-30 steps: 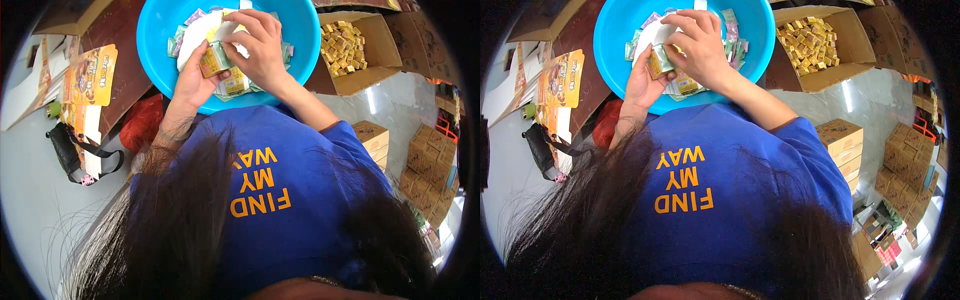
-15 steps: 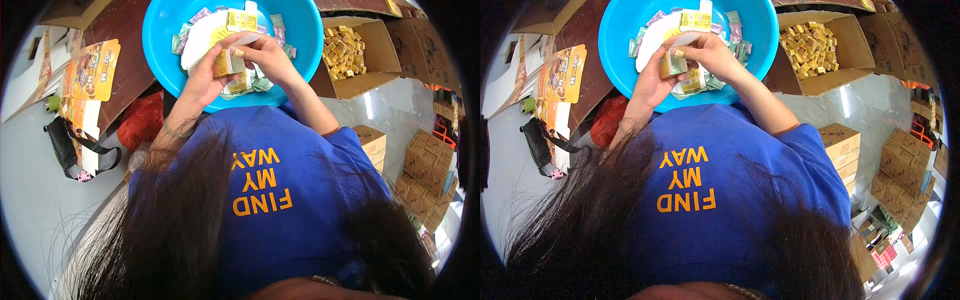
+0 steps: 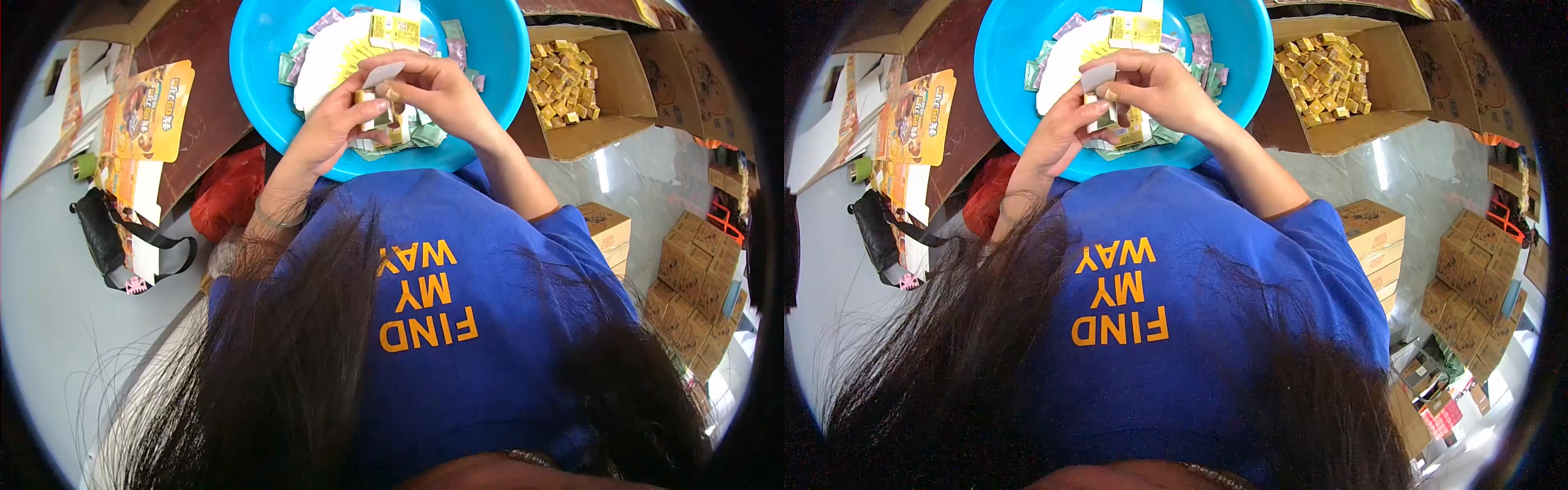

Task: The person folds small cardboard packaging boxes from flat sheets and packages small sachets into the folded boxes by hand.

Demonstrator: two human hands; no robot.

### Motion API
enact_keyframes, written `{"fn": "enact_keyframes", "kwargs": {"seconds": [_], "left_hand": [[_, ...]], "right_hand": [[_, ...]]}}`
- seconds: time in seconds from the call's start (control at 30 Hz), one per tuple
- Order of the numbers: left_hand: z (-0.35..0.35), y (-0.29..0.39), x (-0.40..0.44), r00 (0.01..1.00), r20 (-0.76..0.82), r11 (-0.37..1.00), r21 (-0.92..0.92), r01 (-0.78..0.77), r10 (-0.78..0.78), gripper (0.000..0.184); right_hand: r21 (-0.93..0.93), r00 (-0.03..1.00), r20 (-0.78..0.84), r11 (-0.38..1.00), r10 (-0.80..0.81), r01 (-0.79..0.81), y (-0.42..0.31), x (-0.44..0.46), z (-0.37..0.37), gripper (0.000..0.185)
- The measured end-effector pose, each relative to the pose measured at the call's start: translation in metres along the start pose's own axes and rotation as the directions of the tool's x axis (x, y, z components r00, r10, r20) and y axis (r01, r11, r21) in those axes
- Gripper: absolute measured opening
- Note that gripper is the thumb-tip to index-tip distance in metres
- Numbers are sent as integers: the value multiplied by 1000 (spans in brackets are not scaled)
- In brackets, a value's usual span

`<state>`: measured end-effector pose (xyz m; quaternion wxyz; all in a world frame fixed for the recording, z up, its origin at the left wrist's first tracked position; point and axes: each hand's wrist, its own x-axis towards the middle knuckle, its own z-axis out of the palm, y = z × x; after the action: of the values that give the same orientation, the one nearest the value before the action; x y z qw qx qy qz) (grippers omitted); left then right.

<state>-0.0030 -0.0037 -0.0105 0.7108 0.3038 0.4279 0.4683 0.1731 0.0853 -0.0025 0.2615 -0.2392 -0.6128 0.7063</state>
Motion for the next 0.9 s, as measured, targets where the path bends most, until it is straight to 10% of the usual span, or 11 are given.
{"fn": "enact_keyframes", "kwargs": {"seconds": [0.13, 0.3, 0.43, 0.6, 0.9], "left_hand": [[8, -5, 1, 997, -56, 996, -63, -60, 57, 48], [-14, -11, 5, 1000, -19, 991, -134, -10, 8, 47], [-20, -14, 8, 999, -47, 970, -242, -15, 4, 46], [-22, -10, 7, 974, 183, 762, -647, 14, 137, 46], [-24, -13, -1, 985, 132, 807, -590, -12, 111, 56]], "right_hand": [[-250, 996, -38, 964, 81, -88, 1, 0, -2, 22], [-344, 968, 35, 906, -249, 245, 0, 3, 6, 26], [-720, 793, 169, 477, -585, 505, 0, -1, 13, 30], [-630, 828, 35, 631, -560, 453, 13, 0, 18, 32], [-735, 763, 248, 398, -597, 549, 7, 4, 12, 33]]}}
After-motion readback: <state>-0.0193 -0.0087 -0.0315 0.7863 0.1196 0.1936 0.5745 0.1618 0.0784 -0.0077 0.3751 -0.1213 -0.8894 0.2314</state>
